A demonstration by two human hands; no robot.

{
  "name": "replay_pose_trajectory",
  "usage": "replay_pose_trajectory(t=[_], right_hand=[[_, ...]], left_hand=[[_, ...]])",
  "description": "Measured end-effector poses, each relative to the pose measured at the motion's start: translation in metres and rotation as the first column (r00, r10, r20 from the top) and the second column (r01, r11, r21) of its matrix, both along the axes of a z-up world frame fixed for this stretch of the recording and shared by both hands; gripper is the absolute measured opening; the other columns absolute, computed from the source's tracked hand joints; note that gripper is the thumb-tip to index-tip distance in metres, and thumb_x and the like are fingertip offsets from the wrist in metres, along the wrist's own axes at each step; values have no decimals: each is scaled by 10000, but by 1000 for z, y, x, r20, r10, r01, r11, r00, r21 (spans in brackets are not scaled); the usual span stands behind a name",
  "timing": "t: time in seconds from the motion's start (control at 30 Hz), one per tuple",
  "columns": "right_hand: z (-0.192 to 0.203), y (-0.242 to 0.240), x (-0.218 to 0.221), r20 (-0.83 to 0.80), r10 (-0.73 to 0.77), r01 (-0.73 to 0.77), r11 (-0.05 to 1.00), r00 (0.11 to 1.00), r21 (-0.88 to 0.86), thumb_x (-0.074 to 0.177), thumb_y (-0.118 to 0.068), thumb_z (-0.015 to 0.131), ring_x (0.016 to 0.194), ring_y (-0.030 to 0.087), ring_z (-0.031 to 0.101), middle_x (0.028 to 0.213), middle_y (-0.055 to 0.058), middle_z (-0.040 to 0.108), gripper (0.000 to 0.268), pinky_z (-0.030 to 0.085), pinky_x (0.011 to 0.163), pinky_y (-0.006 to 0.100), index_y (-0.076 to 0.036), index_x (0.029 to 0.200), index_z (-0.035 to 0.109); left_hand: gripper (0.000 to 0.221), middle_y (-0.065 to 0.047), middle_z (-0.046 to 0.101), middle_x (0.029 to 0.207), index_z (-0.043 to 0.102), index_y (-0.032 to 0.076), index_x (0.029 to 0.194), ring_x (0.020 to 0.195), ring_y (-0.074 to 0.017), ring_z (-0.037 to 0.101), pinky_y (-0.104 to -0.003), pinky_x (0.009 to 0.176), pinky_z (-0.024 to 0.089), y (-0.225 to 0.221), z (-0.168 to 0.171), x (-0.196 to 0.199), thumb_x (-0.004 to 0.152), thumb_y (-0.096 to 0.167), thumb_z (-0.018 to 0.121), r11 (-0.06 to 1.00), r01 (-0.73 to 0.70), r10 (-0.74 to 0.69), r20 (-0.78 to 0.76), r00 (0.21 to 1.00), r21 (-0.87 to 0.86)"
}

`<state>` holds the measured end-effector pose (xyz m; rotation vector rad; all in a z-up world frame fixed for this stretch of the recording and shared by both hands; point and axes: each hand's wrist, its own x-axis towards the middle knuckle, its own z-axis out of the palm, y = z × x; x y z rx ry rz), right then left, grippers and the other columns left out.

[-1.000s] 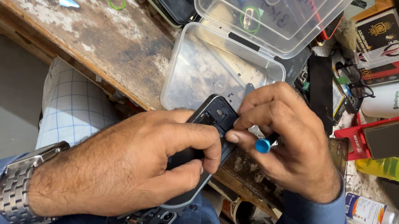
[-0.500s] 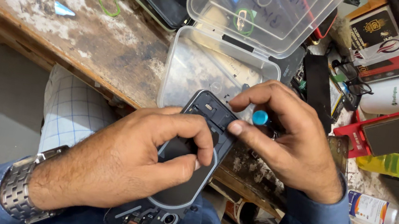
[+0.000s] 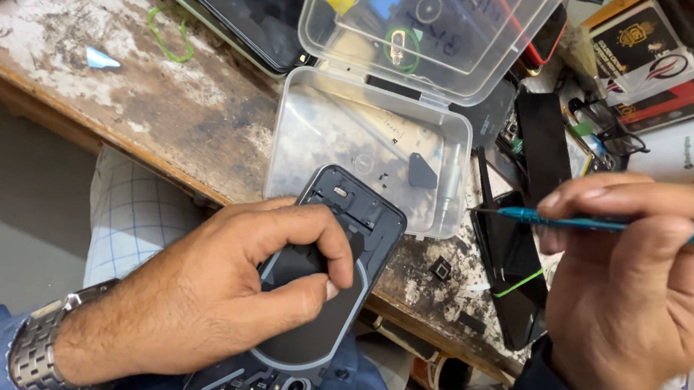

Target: The person uses a precision screwdriver to remove screws from the back of a disassembled smartphone. They place the screws into a plastic container and continue to unscrew components near the camera module.

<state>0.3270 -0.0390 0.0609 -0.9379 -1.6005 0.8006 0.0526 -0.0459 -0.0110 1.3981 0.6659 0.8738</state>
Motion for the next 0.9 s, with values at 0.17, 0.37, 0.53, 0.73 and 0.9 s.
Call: replay_pose_trajectory(t=[0.17,0.37,0.53,0.73,0.9], right_hand=[[-2,-30,-10,209,-203,193,979,957,68,1085,-58,609,947,241,729,1030,193,683,270,653,823,363,-13,1295,445],[-4,-46,-20,393,-166,131,985,904,114,1008,85,601,984,268,764,1076,229,697,328,644,867,376,-21,1236,390],[-8,-44,-24,363,-99,71,993,926,90,1014,102,605,989,268,759,1083,248,695,330,673,895,368,-15,1228,384],[-9,-42,-27,377,-89,58,994,922,93,1022,106,605,994,266,763,1082,241,694,322,679,894,367,-11,1224,384],[-8,-40,-29,386,-81,57,996,919,73,1019,103,598,1005,266,760,1086,243,694,304,685,890,370,-5,1208,386]], left_hand=[[141,-13,721,971,692,89,990,1001,-155,663,-321,889,543,0,1,2,896,181,641,999,-17,21,-87,996,43],[156,-1,691,956,712,131,1010,985,-157,642,-332,861,530,-2,2,8,903,218,638,999,5,4,-180,984,46],[162,-2,703,942,709,135,1016,972,-157,642,-334,851,533,-3,1,7,900,224,637,998,-2,13,-185,983,60],[167,-7,682,964,711,137,1012,960,-161,645,-334,835,541,-3,1,6,894,233,643,999,-1,9,-209,978,40],[173,6,716,943,705,137,1014,946,-154,652,-327,814,540,-2,2,6,893,240,637,999,-3,11,-193,981,41]])
